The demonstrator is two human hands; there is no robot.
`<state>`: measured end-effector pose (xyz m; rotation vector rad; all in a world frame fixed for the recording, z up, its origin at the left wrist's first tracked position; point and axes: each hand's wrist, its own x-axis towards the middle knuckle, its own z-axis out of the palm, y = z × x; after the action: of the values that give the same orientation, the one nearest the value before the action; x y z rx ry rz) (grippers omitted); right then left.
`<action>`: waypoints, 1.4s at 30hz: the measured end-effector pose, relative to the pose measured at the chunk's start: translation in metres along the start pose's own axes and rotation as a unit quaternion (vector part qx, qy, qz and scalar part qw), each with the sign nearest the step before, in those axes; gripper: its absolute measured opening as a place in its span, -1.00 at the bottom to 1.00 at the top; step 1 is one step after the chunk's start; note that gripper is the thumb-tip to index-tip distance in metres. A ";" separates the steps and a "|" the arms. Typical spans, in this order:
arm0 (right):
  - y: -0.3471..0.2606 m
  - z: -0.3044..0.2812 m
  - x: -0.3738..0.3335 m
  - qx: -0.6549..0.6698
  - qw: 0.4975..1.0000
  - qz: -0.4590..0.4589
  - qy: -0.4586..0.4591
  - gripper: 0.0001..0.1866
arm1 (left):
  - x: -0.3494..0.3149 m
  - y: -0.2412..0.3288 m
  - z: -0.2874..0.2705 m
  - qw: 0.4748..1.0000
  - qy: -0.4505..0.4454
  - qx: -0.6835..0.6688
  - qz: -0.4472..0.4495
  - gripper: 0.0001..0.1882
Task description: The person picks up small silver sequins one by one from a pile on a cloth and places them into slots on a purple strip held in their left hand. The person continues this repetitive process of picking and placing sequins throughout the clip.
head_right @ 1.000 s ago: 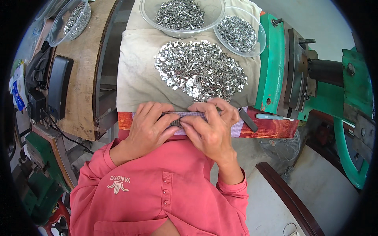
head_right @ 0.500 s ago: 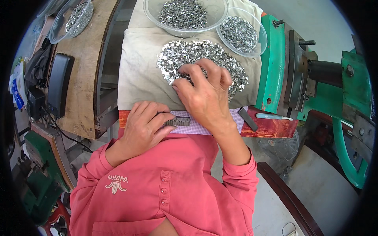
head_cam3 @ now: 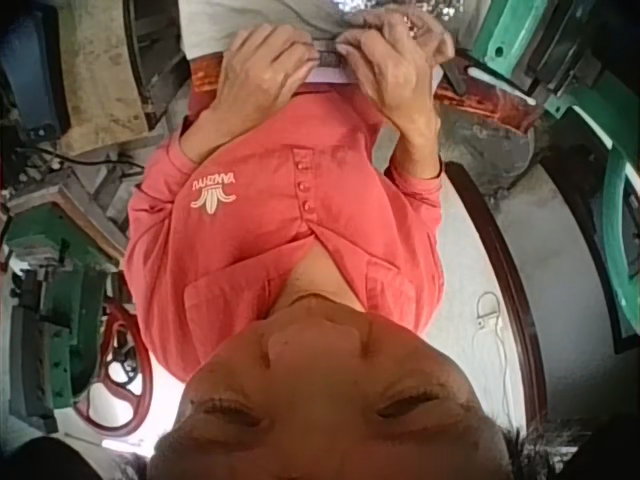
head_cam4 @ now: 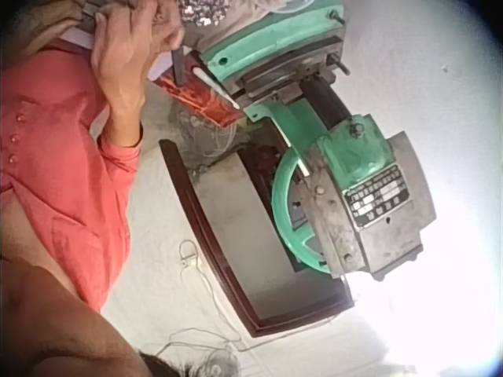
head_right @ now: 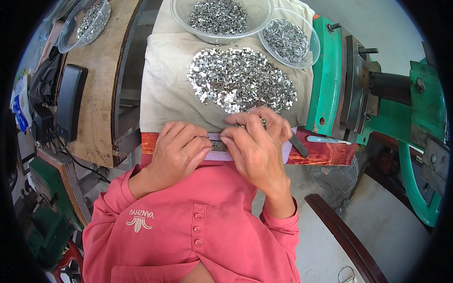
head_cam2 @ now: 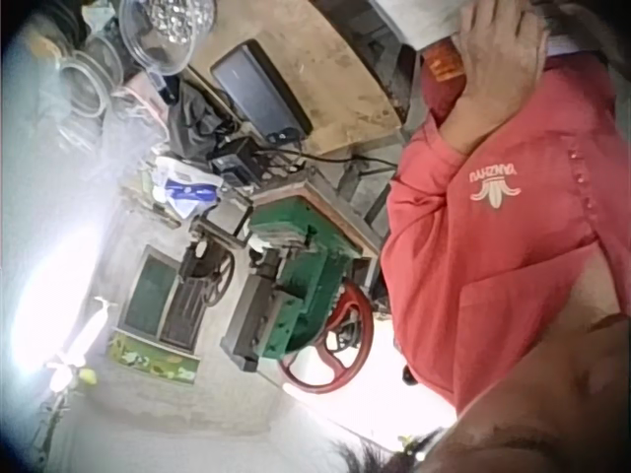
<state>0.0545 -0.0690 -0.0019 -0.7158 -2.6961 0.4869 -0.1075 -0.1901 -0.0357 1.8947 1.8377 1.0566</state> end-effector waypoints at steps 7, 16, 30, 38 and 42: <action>-0.010 0.004 -0.020 -0.034 0.999 -0.007 -0.001 -0.80 | -0.001 0.001 0.002 1.000 -0.020 0.003 -0.006 -0.78; -0.001 0.000 -0.035 0.010 0.998 0.040 0.054 -0.79 | -0.002 0.002 0.001 1.000 -0.019 -0.009 -0.015 -0.76; -0.006 0.012 -0.029 -0.035 0.999 0.012 0.028 -0.84 | -0.001 0.002 0.005 1.000 -0.013 -0.009 -0.011 -0.80; 0.005 0.026 -0.005 -0.053 0.997 0.041 0.044 -0.84 | -0.003 0.003 0.002 0.999 -0.020 -0.027 -0.025 -0.76; 0.012 0.018 0.000 -0.044 0.999 0.022 0.020 -0.88 | -0.006 0.001 0.001 0.999 -0.022 -0.023 -0.014 -0.72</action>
<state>0.0530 -0.0634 -0.0225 -0.8018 -2.6845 0.3616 -0.1053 -0.1956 -0.0379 1.8465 1.7958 1.0302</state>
